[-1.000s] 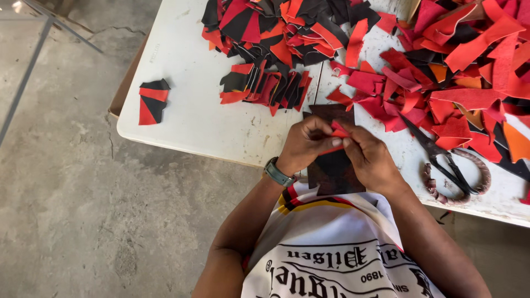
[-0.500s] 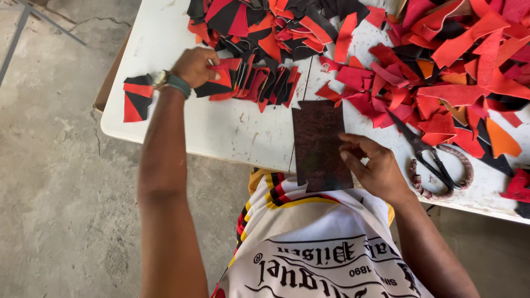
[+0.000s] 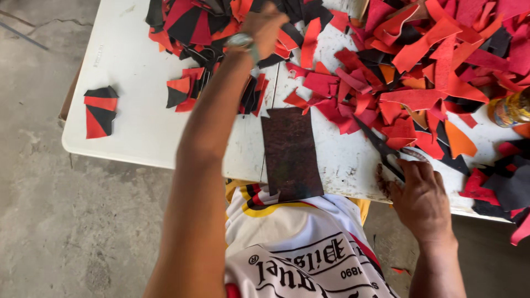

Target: The person sits at a white table covered with red, black and orange foam scraps and selects pieces one at a time, placing them onto a dark rectangular board to build up a pattern. They occasionally pick up scissors to trim a piece before fitting it onto the board and pressing it into place.

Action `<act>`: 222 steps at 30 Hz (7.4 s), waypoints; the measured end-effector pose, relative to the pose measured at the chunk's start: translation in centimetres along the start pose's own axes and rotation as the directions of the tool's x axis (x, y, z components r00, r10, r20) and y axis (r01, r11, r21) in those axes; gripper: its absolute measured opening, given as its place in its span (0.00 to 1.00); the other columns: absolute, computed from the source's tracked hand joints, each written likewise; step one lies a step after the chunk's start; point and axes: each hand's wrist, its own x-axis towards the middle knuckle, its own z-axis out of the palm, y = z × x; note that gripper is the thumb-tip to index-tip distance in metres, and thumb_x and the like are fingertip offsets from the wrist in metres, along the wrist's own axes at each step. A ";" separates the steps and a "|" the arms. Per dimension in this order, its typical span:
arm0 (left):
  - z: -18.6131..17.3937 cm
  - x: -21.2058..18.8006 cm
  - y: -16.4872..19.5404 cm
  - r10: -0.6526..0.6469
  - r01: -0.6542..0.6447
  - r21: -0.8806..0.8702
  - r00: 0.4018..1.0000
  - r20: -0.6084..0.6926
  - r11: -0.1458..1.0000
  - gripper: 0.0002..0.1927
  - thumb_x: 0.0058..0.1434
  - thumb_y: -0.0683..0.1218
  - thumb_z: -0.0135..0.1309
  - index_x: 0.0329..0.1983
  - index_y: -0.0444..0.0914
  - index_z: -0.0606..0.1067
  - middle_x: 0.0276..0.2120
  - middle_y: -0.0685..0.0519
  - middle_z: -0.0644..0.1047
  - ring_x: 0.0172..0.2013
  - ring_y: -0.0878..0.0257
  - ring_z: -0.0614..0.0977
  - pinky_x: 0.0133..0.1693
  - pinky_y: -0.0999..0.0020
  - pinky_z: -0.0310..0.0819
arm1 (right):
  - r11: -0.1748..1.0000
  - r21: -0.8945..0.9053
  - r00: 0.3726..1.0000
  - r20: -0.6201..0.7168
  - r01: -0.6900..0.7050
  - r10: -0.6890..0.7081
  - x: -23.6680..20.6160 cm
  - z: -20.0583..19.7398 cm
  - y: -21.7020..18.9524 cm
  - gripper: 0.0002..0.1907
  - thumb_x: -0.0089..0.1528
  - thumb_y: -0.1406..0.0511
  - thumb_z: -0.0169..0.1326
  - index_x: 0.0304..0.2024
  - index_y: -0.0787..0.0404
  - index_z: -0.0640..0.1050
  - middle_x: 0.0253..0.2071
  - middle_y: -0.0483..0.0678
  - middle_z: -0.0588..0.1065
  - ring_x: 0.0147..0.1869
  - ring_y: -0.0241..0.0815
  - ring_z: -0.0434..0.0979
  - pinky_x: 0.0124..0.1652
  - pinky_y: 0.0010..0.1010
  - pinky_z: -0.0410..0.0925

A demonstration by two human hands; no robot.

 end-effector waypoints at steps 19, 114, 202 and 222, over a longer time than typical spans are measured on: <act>-5.1 -3.5 2.1 0.103 0.251 -0.586 0.858 0.504 0.770 0.13 0.60 0.45 0.62 0.47 0.36 0.80 0.37 0.49 0.83 0.33 0.61 0.83 0.35 0.64 0.79 | 0.927 -0.133 0.741 0.566 -0.350 0.361 2.7 -2.1 0.1 0.17 0.58 0.58 0.58 0.48 0.56 0.81 0.27 0.52 0.84 0.34 0.46 0.83 0.41 0.38 0.73; -10.4 -15.3 18.3 0.459 -0.217 -0.810 0.886 0.072 0.545 0.12 0.55 0.40 0.66 0.41 0.34 0.77 0.38 0.51 0.83 0.39 0.59 0.84 0.43 0.66 0.76 | 0.654 0.754 0.998 0.069 -0.059 0.010 -3.1 7.4 -5.3 0.11 0.66 0.69 0.54 0.27 0.62 0.71 0.22 0.35 0.64 0.29 0.25 0.58 0.28 0.23 0.56; -0.4 -27.9 14.8 -0.273 0.227 -0.573 0.962 0.006 0.787 0.55 0.52 0.52 0.76 0.76 0.46 0.54 0.57 0.48 0.79 0.62 0.51 0.77 0.65 0.51 0.68 | 0.846 0.325 0.892 0.016 0.424 -0.453 -1.5 5.0 -7.7 0.45 0.49 0.59 0.75 0.65 0.66 0.72 0.65 0.58 0.73 0.72 0.58 0.69 0.69 0.48 0.60; -0.2 -28.9 14.3 -0.297 0.206 -0.625 0.954 -0.044 0.753 0.48 0.57 0.46 0.74 0.75 0.44 0.58 0.65 0.46 0.72 0.63 0.51 0.78 0.62 0.55 0.76 | 0.878 0.234 0.904 -0.012 0.418 -0.427 -1.8 6.3 -7.9 0.39 0.48 0.57 0.75 0.59 0.63 0.77 0.62 0.53 0.76 0.69 0.53 0.70 0.66 0.45 0.61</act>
